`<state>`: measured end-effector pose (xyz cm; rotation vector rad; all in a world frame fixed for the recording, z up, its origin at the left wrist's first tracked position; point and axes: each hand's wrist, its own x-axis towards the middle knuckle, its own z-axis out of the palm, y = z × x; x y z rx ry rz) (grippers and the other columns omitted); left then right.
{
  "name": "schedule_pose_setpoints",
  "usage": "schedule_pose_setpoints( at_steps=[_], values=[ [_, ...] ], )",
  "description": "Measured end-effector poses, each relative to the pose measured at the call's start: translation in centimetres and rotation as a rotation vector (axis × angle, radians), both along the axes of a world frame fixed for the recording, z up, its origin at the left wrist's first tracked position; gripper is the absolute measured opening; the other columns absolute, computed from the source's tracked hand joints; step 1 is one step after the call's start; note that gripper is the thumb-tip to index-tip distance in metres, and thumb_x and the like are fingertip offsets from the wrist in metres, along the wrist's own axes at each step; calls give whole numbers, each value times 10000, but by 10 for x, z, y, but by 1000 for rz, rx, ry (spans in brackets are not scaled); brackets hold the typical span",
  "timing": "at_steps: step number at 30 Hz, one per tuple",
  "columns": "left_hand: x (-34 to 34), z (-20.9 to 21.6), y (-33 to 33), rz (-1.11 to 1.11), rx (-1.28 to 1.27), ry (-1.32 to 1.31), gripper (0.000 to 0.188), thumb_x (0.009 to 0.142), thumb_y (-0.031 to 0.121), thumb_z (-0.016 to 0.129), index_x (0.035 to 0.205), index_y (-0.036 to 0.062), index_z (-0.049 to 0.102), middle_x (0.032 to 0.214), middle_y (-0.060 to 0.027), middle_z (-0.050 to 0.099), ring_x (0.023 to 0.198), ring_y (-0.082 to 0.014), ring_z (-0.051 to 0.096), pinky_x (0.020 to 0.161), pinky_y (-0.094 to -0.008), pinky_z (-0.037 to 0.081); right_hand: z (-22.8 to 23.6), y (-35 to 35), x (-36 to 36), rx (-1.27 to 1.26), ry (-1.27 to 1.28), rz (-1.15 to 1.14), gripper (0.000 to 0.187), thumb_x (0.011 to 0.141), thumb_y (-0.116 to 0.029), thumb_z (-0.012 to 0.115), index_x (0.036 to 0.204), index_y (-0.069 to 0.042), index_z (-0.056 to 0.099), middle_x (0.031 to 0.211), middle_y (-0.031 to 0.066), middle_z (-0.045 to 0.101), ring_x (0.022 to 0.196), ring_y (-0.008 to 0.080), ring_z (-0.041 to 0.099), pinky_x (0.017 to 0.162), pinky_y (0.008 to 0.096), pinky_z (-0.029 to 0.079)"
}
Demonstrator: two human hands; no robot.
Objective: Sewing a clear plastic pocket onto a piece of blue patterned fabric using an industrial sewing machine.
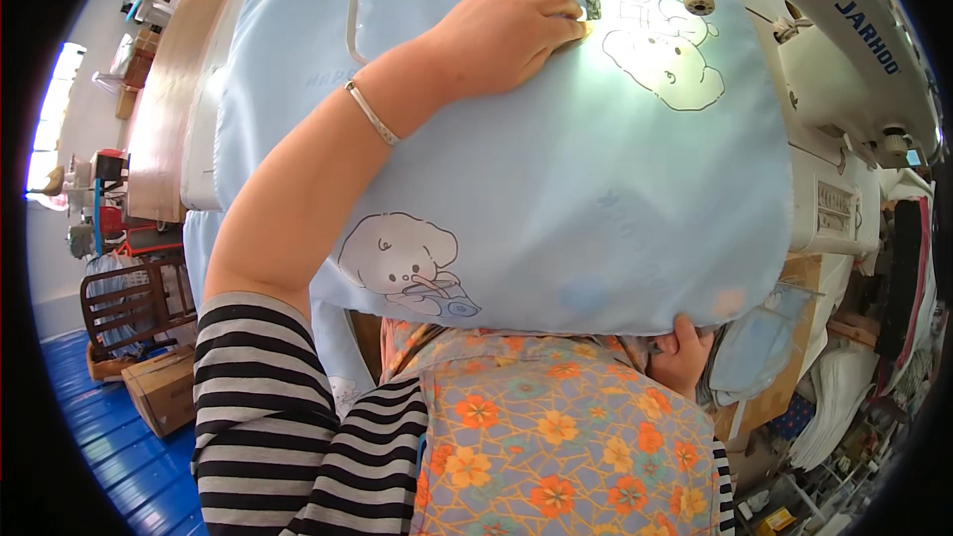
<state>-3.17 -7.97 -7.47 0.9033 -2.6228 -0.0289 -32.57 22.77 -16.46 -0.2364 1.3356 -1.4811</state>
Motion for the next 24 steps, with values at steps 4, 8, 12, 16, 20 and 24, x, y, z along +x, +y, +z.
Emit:
schedule_pose_setpoints(
  at_steps=[4, 8, 12, 16, 20, 24],
  values=[
    [0, 2, -3, 27, -4, -47, 306, 1007, 130, 472, 1245, 105, 662, 1336, -27, 616, 1195, -252, 580, 956, -383, 516, 14, -18, -11, -61, 170, -72, 347, 902, 39, 582, 1238, -24, 521, 948, 27, 596, 643, 52, 487, 508, 223, 389],
    [-3, 5, -1, 44, 15, -103, 313, 1026, 164, 460, 1264, 110, 655, 1358, -26, 607, 1219, -244, 571, 983, -373, 508, 28, -55, -46, -105, 439, -180, 402, 892, 12, 628, 1280, -23, 531, 930, 4, 593, 632, 30, 467, 498, 188, 340],
    [-8, 8, 6, 97, 30, -141, 317, 1008, 163, 486, 1271, 111, 654, 1350, -21, 615, 1219, -238, 576, 967, -370, 520, 41, -111, -102, -150, 622, -161, 417, 878, -19, 666, 1276, -34, 540, 854, -25, 576, 563, 24, 402, 499, 192, 300],
    [-13, 9, 11, 143, 12, -165, 322, 987, 164, 512, 1271, 114, 656, 1346, -21, 618, 1213, -236, 583, 946, -372, 533, 53, -128, -127, -234, 599, -107, 407, 884, -42, 681, 1268, -28, 548, 839, -26, 572, 553, 25, 402, 502, 204, 317],
    [-15, 8, 11, 172, 39, -156, 327, 978, 156, 521, 1274, 116, 655, 1351, -28, 615, 1219, -236, 579, 951, -366, 531, 50, -101, -87, -151, 781, -73, 451, 888, -38, 684, 1306, 0, 518, 950, 21, 621, 668, 82, 534, 568, 237, 415],
    [-12, 10, 9, 144, 19, -152, 314, 983, 164, 529, 1262, 107, 660, 1341, -36, 622, 1218, -246, 579, 958, -371, 523, 48, -104, -58, -335, 1222, -134, 403, 893, -27, 671, 1270, 31, 540, 1050, 110, 653, 917, 220, 632, 787, 366, 506]
  ],
)
